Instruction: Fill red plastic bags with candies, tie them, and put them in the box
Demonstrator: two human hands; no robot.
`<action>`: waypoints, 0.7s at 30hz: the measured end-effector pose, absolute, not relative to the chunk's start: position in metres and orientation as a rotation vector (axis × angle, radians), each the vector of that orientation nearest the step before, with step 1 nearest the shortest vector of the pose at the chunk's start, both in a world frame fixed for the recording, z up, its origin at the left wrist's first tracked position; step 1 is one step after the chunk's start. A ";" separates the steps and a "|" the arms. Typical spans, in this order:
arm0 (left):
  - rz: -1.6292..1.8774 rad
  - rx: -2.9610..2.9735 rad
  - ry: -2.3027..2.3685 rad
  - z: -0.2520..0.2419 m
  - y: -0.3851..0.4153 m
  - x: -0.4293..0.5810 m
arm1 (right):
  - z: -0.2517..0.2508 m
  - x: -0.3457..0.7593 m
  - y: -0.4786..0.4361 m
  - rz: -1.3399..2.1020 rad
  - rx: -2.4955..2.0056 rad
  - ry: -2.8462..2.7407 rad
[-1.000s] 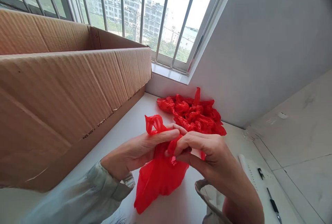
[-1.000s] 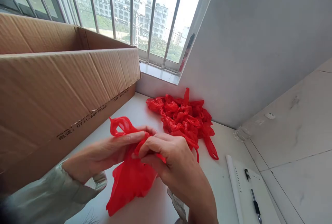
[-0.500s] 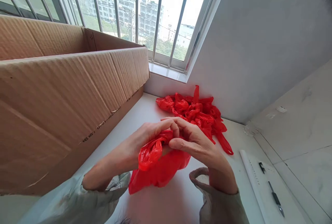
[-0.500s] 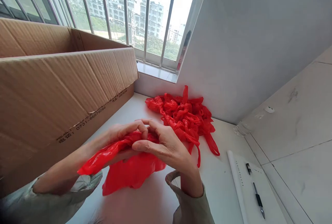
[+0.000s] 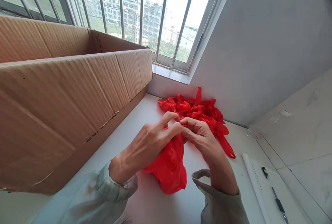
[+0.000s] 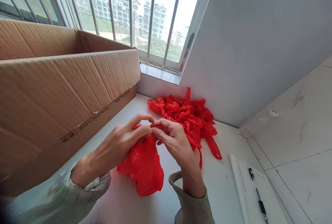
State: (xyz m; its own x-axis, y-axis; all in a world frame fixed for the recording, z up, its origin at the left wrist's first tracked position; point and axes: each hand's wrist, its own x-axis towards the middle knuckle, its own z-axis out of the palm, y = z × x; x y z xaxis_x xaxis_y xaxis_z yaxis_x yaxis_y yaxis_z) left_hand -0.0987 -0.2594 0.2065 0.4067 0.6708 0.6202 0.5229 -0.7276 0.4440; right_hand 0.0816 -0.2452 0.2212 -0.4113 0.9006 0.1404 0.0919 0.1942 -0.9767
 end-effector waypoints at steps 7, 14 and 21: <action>0.940 2.314 0.732 0.214 -0.260 -0.100 | 0.221 0.096 -0.237 1.052 -1.029 -1.597; 0.657 2.286 0.796 0.211 -0.259 -0.101 | 0.183 0.152 -0.191 0.905 -1.183 -1.011; 0.564 2.408 0.906 0.189 -0.258 -0.103 | 0.158 0.190 -0.170 0.729 -1.240 -0.900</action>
State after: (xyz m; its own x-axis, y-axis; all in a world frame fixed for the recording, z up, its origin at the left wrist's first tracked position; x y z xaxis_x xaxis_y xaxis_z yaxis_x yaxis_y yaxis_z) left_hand -0.1029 -0.2577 0.1886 0.6923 0.6934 0.1998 0.4854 -0.6523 0.5821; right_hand 0.1901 -0.1704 0.1576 0.4755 0.8626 0.1727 0.0104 0.1908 -0.9816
